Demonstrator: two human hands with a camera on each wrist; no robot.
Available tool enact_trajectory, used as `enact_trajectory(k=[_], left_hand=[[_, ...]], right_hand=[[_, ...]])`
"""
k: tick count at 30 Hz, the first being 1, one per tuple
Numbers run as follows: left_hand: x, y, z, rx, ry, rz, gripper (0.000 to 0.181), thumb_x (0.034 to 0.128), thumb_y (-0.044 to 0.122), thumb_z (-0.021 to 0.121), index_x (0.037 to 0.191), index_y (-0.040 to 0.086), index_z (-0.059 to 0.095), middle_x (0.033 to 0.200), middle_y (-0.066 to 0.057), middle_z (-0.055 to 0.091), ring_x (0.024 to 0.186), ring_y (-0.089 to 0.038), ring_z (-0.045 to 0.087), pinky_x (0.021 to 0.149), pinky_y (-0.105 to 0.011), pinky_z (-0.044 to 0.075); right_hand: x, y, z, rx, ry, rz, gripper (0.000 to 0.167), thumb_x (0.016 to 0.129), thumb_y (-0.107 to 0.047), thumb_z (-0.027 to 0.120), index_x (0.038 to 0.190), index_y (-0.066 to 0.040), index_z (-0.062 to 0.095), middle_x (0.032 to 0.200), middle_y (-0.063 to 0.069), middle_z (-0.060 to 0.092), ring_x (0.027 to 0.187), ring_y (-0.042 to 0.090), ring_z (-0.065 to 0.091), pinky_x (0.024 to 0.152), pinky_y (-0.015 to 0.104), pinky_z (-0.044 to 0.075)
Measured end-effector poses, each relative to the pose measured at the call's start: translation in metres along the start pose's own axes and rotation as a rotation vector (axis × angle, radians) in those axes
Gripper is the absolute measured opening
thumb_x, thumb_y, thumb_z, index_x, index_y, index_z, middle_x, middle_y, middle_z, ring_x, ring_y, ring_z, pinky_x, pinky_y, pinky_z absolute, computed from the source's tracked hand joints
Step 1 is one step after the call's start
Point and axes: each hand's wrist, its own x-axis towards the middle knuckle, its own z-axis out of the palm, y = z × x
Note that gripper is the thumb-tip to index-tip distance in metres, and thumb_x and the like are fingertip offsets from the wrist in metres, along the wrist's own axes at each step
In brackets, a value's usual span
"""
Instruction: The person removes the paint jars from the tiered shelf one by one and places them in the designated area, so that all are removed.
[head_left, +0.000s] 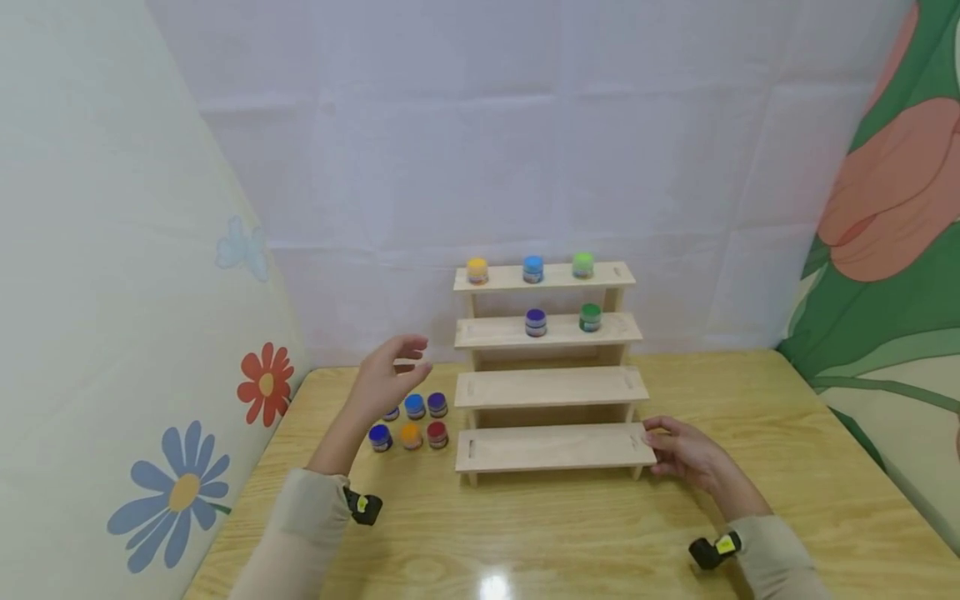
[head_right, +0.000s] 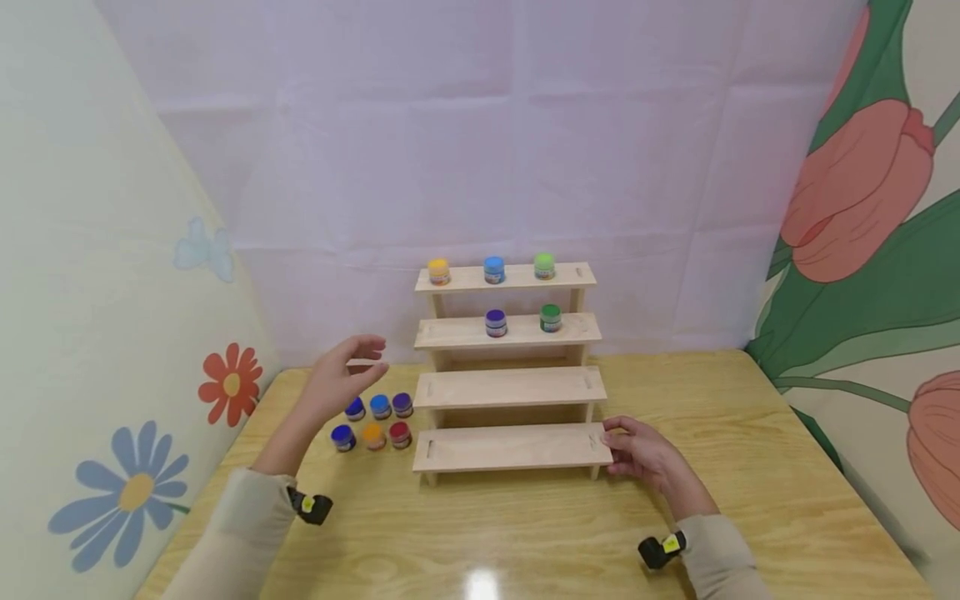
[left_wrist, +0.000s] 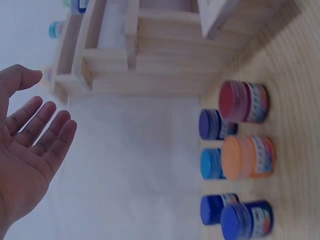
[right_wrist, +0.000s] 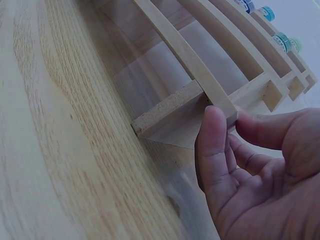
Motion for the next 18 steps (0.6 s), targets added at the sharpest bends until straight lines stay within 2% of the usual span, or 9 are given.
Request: enact_trajectory(k=[9,15,18], left_hand=[[0.021,0.028,0.016,-0.038,-0.036,0.067,0.045,0.0956,0.014,0.070,0.136,-0.001,0.056,0.133,-0.019,0.062,0.120,-0.035,0.061,0.102,-0.052,0.054],[0.036,0.038,0.029,-0.081,-0.053,0.079,0.044,0.0937,0.009,0.071,0.134,-0.003,0.057,0.132,-0.020,0.062,0.119,-0.035,0.061,0.102,-0.052,0.054],[0.043,0.042,0.036,-0.075,-0.062,0.087,0.043,0.0934,0.010,0.071,0.132,-0.003,0.058,0.131,-0.020,0.062,0.117,-0.034,0.062,0.101,-0.049,0.055]], right_hand=[[0.001,0.000,-0.001,0.011,-0.016,-0.003,0.026,0.103,-0.011,0.057,0.127,-0.002,0.050,0.091,0.003,0.067,0.076,0.011,0.066,0.062,0.022,0.059],[0.000,-0.001,-0.002,0.010,-0.022,-0.004,0.026,0.103,-0.012,0.057,0.127,-0.002,0.050,0.092,0.003,0.068,0.076,0.012,0.066,0.062,0.022,0.060],[0.000,-0.001,-0.002,0.011,-0.021,-0.002,0.025,0.103,-0.011,0.056,0.126,-0.002,0.050,0.091,0.003,0.068,0.076,0.012,0.066,0.062,0.022,0.060]])
